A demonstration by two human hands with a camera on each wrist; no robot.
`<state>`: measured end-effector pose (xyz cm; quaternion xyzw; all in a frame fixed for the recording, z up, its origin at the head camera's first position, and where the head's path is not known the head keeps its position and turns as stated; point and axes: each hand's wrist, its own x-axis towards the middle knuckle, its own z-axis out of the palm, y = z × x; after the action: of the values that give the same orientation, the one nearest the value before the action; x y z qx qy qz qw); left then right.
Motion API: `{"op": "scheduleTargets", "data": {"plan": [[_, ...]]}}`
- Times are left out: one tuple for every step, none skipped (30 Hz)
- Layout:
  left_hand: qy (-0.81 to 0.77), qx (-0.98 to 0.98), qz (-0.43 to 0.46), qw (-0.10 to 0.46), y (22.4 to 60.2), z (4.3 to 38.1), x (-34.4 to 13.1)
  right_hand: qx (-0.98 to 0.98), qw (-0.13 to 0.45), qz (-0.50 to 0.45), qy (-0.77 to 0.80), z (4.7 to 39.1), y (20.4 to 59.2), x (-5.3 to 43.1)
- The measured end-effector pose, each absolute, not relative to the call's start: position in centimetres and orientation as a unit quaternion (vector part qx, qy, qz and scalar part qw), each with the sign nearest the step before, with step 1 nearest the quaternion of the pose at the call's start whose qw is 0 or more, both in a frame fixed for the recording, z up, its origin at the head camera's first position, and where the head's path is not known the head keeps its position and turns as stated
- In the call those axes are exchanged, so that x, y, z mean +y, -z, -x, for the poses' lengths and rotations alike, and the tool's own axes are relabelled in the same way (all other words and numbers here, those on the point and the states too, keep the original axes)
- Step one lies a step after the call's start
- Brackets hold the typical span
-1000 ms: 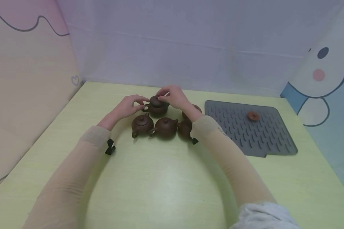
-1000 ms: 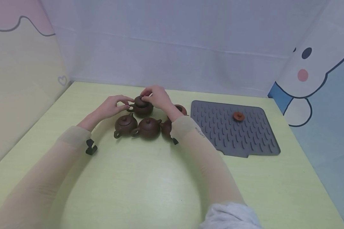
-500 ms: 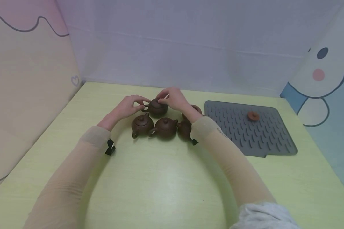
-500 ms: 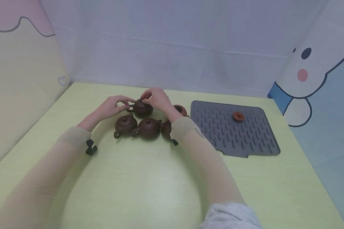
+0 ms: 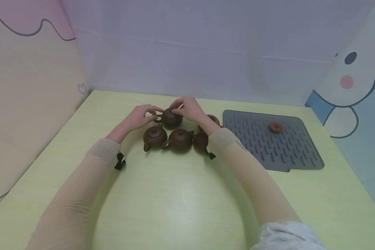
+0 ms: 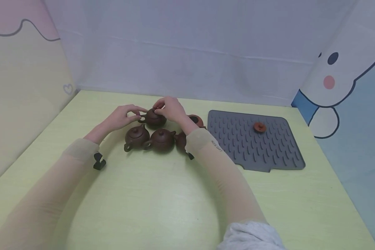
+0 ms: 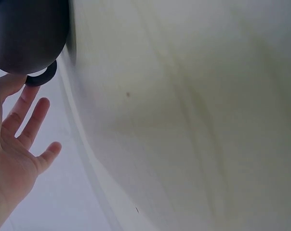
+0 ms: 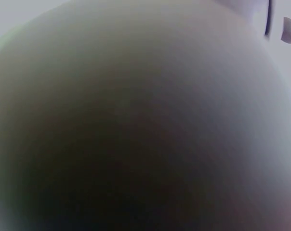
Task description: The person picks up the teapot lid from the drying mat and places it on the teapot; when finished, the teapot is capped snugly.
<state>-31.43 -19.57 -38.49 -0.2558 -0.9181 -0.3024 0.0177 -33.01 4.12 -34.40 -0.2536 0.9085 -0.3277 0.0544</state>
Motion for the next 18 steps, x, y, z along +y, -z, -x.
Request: {"op": "scheduleTargets", "data": {"plan": [[0.302, -0.918, 0.255, 0.017, 38.5, 31.4, -19.6, 0.909, 0.056, 0.253, 0.327, 33.0, 34.4, 4.1], [0.302, -0.918, 0.255, 0.017, 38.5, 31.4, -19.6, 0.909, 0.057, 0.254, 0.325, 33.0, 34.4, 4.1], [0.302, -0.919, 0.254, 0.017, 38.5, 31.4, -19.6, 0.91, 0.057, 0.254, 0.323, 33.0, 34.4, 4.1], [0.302, -0.919, 0.254, 0.017, 38.5, 31.4, -19.7, 0.911, 0.058, 0.254, 0.32, 33.0, 34.4, 4.1], [0.302, -0.919, 0.253, 0.016, 38.4, 31.4, -19.7, 0.913, 0.058, 0.254, 0.315, 33.0, 34.4, 4.1], [0.301, -0.919, 0.252, 0.015, 38.4, 31.4, -19.7, 0.914, 0.058, 0.254, 0.312, 33.0, 34.4, 4.2], [0.301, -0.92, 0.252, 0.014, 38.3, 31.3, -19.7, 0.915, 0.056, 0.256, 0.307, 33.0, 34.3, 4.2], [0.3, -0.92, 0.253, 0.014, 38.3, 31.3, -19.7, 0.915, 0.055, 0.257, 0.305, 33.0, 34.3, 4.3], [0.296, -0.921, 0.254, 0.014, 38.3, 31.3, -19.7, 0.915, 0.055, 0.259, 0.304, 33.0, 34.3, 4.4], [0.292, -0.922, 0.255, 0.015, 38.3, 31.4, -19.7, 0.914, 0.054, 0.261, 0.306, 33.0, 34.3, 4.6], [0.287, -0.923, 0.257, 0.017, 38.4, 31.4, -19.7, 0.913, 0.053, 0.263, 0.308, 32.9, 34.3, 4.8], [0.282, -0.924, 0.259, 0.019, 38.4, 31.4, -19.7, 0.912, 0.052, 0.264, 0.31, 32.9, 34.3, 4.9], [0.278, -0.924, 0.261, 0.021, 38.4, 31.4, -19.7, 0.91, 0.05, 0.266, 0.313, 32.8, 34.3, 5.1], [0.273, -0.925, 0.263, 0.023, 38.4, 31.4, -19.7, 0.909, 0.049, 0.266, 0.318, 32.8, 34.3, 5.4], [0.268, -0.926, 0.263, 0.026, 38.4, 31.4, -19.7, 0.908, 0.046, 0.266, 0.321, 32.7, 34.3, 5.6], [0.262, -0.928, 0.263, 0.029, 38.3, 31.4, -19.6, 0.907, 0.043, 0.267, 0.324, 32.7, 34.2, 5.9], [0.258, -0.93, 0.261, 0.032, 38.3, 31.3, -19.6, 0.906, 0.039, 0.267, 0.325, 32.6, 34.2, 6.1], [0.255, -0.932, 0.257, 0.035, 38.2, 31.2, -19.5, 0.906, 0.035, 0.267, 0.327, 32.6, 34.2, 6.4]]}}
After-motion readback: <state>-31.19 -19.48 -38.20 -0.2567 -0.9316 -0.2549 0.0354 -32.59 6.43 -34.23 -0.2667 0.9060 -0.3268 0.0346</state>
